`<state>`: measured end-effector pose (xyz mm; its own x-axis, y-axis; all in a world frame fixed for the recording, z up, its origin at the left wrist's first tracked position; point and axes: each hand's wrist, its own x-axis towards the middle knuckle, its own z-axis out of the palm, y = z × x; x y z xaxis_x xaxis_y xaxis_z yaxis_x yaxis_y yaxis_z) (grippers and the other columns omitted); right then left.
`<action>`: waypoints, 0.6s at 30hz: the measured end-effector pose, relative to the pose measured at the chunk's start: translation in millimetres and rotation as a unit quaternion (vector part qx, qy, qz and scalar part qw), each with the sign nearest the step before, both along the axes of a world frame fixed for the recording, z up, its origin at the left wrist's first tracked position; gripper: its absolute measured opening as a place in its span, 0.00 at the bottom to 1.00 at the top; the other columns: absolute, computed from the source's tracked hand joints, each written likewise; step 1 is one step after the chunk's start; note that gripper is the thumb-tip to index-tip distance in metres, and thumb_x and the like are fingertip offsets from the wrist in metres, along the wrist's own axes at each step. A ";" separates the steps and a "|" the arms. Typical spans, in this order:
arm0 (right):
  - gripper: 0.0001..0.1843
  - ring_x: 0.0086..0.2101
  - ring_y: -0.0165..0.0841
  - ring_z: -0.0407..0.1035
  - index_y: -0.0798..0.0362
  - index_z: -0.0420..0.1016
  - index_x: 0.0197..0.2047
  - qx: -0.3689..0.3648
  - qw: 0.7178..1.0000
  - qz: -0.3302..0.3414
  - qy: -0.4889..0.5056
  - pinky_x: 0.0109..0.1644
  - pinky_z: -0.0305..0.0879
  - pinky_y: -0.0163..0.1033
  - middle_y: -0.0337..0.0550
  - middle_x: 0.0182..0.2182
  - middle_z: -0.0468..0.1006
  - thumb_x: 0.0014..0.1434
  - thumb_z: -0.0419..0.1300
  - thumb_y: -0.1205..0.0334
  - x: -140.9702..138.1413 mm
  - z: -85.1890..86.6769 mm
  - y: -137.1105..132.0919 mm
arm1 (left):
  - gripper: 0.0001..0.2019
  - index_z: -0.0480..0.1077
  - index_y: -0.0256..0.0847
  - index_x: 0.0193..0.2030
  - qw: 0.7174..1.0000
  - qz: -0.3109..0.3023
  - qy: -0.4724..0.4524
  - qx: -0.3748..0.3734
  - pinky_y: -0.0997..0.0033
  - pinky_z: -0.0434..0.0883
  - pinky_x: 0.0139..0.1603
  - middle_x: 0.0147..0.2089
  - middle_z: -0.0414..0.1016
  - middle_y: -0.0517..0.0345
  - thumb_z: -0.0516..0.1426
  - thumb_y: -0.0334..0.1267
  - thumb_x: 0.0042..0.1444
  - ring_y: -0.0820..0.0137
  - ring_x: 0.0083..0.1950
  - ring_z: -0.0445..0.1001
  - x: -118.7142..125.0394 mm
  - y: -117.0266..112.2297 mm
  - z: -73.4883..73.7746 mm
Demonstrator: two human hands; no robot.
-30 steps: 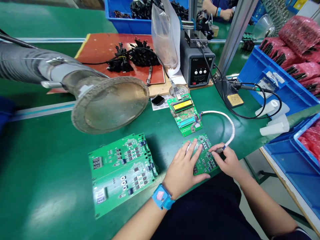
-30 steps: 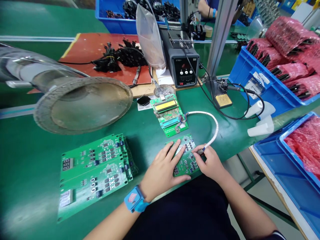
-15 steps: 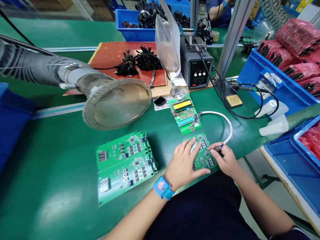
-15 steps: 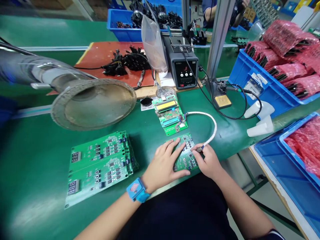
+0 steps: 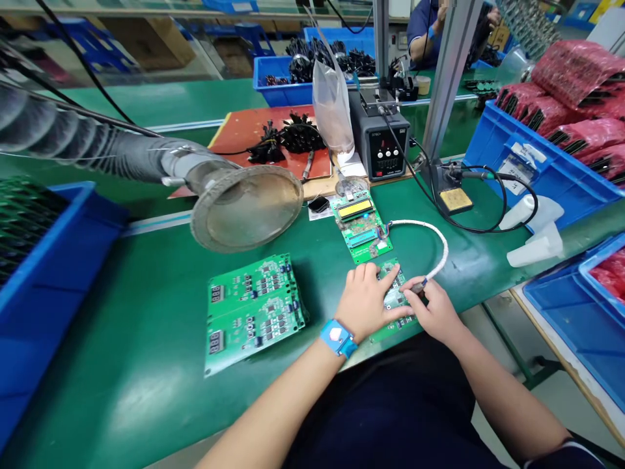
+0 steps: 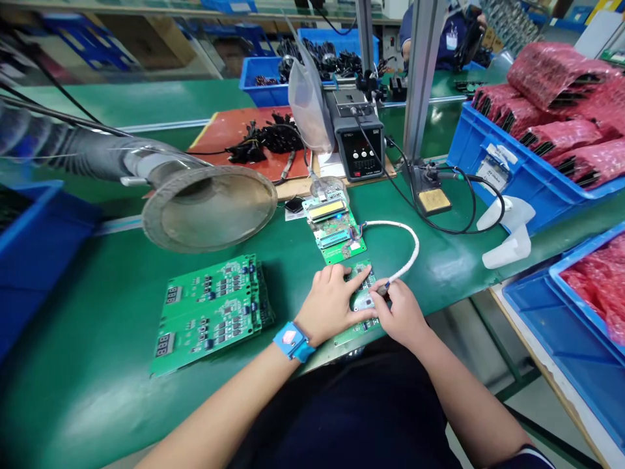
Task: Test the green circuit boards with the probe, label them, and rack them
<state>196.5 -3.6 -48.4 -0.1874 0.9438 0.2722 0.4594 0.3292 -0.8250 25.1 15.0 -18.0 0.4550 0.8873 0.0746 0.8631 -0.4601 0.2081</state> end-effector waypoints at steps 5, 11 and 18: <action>0.05 0.37 0.36 0.70 0.52 0.69 0.38 0.014 1.000 0.003 -0.007 0.42 0.66 0.42 0.45 0.35 0.76 0.61 0.52 0.64 -0.6 -1.7 0.4 | 0.41 0.62 0.44 0.63 1.000 0.000 0.010 0.004 0.54 0.60 0.45 0.44 0.64 0.42 0.47 0.69 0.50 0.51 0.46 0.62 0.9 0.2 1.5; 0.06 0.36 0.37 0.70 0.52 0.69 0.39 0.002 1.000 -0.009 -0.013 0.41 0.66 0.42 0.46 0.35 0.76 0.61 0.53 0.62 -0.2 -5.6 0.6 | 0.41 0.63 0.46 0.63 1.000 0.003 -0.010 0.008 0.53 0.61 0.45 0.44 0.65 0.43 0.49 0.70 0.48 0.51 0.47 0.62 0.9 -0.5 -1.9; 0.06 0.37 0.37 0.70 0.52 0.69 0.39 -0.018 1.000 -0.015 -0.005 0.43 0.66 0.42 0.46 0.35 0.76 0.61 0.52 0.62 -2.8 -3.2 -0.6 | 0.52 0.57 0.28 0.64 0.998 0.010 -0.070 0.008 0.52 0.63 0.53 0.50 0.67 0.38 0.51 0.72 0.44 0.52 0.51 0.65 -11.9 -2.7 -14.2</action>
<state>193.7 -4.2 -51.7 -0.1617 0.9583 0.2355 0.4772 0.2848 -0.8314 13.2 12.3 -32.2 0.4220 0.8941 0.1500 0.8352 -0.4478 0.3192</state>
